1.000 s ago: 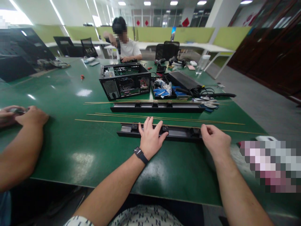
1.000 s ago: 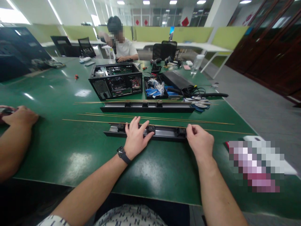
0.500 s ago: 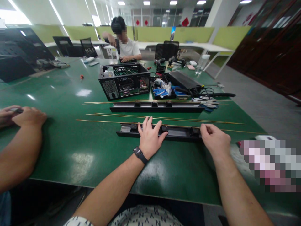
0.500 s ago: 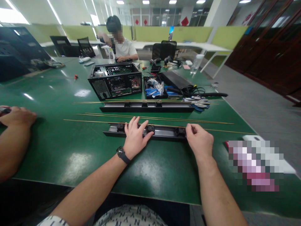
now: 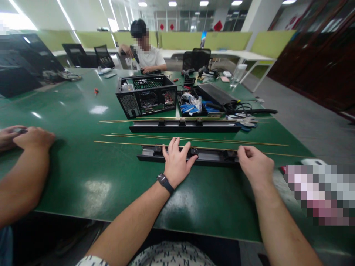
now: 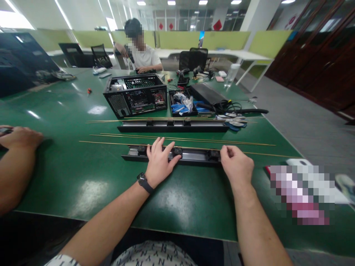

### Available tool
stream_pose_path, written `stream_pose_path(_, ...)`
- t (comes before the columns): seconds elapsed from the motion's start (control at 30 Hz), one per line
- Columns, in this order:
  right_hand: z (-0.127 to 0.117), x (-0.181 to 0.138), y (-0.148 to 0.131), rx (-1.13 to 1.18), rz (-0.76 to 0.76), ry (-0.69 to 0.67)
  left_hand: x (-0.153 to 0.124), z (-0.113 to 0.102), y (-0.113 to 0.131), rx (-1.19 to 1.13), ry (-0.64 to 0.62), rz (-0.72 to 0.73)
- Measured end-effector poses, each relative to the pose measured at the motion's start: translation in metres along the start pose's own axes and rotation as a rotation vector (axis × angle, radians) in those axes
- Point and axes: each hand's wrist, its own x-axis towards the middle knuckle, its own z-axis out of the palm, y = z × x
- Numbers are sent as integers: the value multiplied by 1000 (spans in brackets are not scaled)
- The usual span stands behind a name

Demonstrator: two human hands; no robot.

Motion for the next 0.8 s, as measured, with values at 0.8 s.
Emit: stream_pose_path(0.8,2,-2,0,43,-87,-30,1,0,0,9,-4,-6)
